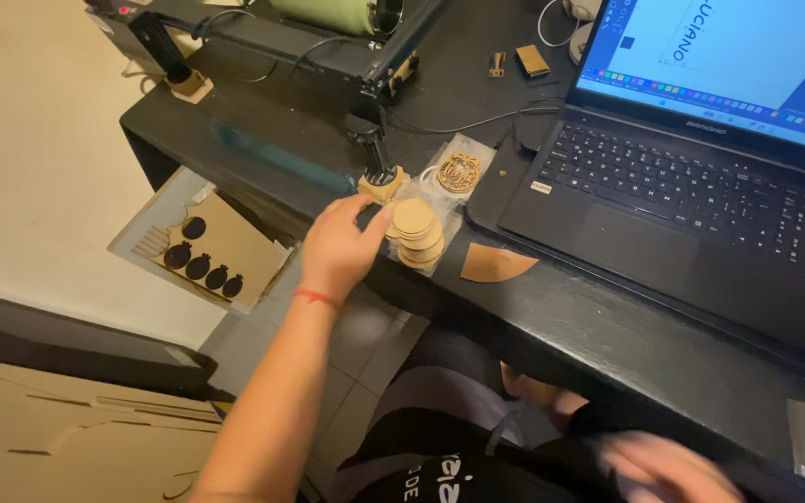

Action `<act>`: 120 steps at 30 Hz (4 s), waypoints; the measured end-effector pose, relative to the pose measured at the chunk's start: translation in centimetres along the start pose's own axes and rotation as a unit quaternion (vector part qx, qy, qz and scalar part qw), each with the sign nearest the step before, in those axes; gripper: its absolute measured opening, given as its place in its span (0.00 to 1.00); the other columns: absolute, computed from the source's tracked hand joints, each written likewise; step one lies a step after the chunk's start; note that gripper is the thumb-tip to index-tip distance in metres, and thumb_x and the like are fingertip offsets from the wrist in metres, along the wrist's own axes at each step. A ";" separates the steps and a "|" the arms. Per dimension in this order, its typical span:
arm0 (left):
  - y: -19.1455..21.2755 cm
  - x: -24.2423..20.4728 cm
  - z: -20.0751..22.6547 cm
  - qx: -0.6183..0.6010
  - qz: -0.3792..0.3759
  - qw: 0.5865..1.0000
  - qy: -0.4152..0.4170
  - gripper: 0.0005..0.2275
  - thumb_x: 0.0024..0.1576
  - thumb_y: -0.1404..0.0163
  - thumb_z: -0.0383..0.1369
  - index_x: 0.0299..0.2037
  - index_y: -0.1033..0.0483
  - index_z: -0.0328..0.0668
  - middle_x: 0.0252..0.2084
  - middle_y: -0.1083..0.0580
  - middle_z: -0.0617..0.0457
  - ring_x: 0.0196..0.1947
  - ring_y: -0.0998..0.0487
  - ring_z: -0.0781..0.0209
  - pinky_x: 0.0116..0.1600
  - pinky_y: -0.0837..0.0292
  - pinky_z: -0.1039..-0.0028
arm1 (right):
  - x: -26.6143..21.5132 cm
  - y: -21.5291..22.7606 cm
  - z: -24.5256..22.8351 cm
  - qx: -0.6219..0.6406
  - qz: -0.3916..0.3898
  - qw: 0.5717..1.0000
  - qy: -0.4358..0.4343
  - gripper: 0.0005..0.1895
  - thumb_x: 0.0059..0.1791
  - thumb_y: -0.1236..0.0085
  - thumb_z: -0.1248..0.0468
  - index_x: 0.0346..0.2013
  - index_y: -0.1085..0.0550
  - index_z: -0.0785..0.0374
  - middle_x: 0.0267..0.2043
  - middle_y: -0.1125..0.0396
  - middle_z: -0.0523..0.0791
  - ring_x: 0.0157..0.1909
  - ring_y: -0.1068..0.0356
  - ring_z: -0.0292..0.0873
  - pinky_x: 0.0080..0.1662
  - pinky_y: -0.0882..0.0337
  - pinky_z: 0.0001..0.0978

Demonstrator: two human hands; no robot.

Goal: The person places round wooden discs into small clear plastic bags and seals them. They then place the sealed bags into a small cardboard box. Finally, they place a small bag containing a decorative wooden cutout into the same box.

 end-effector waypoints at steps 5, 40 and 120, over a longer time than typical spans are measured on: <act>-2.1 1.4 -0.5 0.047 -0.014 0.995 0.083 0.22 0.57 0.57 0.59 0.50 0.23 0.59 0.50 0.23 0.59 0.54 0.24 0.54 0.58 0.31 0.62 | 10.8 -9.8 -15.2 0.383 -0.027 0.882 -0.271 0.30 0.43 0.45 0.70 0.61 0.29 0.69 0.58 0.27 0.56 0.58 0.28 0.52 0.56 0.28 0.51; -5.1 -4.8 -2.2 -0.405 0.053 0.899 0.159 0.13 0.48 0.40 0.35 0.43 0.22 0.43 0.38 0.25 0.55 0.44 0.25 0.63 0.51 0.27 0.66 | 20.7 -20.3 -21.9 0.493 -0.013 0.809 -0.321 0.38 0.51 0.57 0.68 0.74 0.56 0.63 0.78 0.60 0.50 0.76 0.56 0.60 0.68 0.53 0.56; -12.4 -10.7 23.2 -0.341 -0.322 0.869 -0.160 0.40 0.49 0.56 0.26 0.75 0.58 0.53 0.72 0.48 0.29 0.71 0.46 0.31 0.70 0.49 0.48 | 11.5 2.8 -12.3 0.004 0.115 0.966 -0.230 0.40 0.46 0.46 0.68 0.72 0.48 0.58 0.71 0.49 0.60 0.73 0.53 0.61 0.69 0.50 0.54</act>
Point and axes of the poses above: each hand's wrist, its own x-axis towards the middle knuckle, its own y-axis out of the back of the hand, z = x × y, the point moved 6 cm from there along x, towards the middle knuckle
